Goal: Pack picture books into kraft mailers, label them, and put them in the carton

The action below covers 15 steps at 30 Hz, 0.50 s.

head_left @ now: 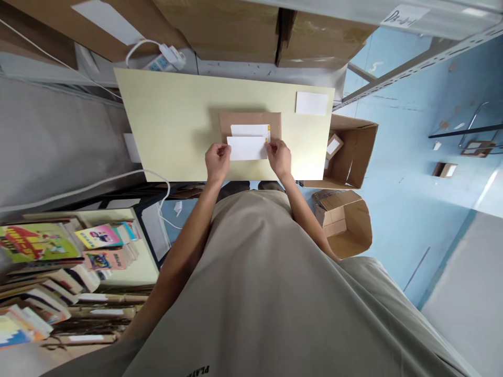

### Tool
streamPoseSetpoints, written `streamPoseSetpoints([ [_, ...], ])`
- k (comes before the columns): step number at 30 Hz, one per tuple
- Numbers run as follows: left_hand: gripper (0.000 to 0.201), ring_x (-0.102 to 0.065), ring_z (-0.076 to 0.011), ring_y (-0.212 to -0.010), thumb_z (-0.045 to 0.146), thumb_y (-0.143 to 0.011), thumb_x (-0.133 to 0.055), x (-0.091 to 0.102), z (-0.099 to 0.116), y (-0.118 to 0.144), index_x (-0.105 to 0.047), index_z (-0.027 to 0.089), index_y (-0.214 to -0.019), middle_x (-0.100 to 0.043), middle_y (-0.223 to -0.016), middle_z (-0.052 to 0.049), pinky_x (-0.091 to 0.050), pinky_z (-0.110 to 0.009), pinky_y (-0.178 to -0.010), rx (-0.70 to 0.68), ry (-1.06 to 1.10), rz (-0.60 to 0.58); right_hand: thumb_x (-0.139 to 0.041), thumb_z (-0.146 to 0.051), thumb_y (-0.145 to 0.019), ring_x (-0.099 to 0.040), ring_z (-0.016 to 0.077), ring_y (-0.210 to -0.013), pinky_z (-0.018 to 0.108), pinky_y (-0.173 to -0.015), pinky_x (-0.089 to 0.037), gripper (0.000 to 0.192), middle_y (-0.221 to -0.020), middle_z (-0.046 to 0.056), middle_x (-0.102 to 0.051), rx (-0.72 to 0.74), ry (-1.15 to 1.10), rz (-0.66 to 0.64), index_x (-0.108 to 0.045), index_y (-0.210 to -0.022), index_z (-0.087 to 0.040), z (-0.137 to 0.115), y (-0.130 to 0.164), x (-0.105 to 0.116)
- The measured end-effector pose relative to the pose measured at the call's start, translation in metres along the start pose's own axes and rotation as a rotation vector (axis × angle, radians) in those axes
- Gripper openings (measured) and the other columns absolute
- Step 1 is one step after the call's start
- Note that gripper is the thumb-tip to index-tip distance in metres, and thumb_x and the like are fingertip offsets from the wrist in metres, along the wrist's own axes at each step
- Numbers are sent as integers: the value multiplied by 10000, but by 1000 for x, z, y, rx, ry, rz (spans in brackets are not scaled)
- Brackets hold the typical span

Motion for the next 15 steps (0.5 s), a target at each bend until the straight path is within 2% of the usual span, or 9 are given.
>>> streamPoseSetpoints([
  [6, 112, -670, -212, -874, 247, -951, -792, -17, 12, -19, -699, 236, -888, -699, -856, -11, -563, -329, -905, -56, 9, -8, -577, -541, -1201, -769, 348, -1111, 545, -1079, -618, 379, -1200, 189, -811, -11, 39, 27, -768, -1119, -224, 2, -30, 7],
  [9, 113, -679, -220, -871, 206, -950, -769, -23, 13, -26, -700, 236, -866, -715, -861, -21, -568, -349, -929, -49, -23, 22, -589, -509, -1202, -772, 354, -1162, 551, -1110, -615, 345, -1244, 198, -819, -22, 80, 23, -778, -1148, -225, 3, -43, 6],
  [15, 101, -712, -241, -938, 200, -960, -757, -26, 11, -30, -702, 239, -886, -703, -845, -21, -579, -359, -981, -62, -40, 38, -587, -538, -1194, -762, 381, -1228, 583, -1135, -624, 378, -1204, 201, -838, -36, 49, 39, -794, -1131, -228, 6, -52, -1],
])
Point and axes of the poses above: each hand's wrist, its own y-axis away from the middle knuckle, its own x-axis out of the back of the hand, z = x × y, the point moved 8 cm from there along -y, towards the middle knuckle
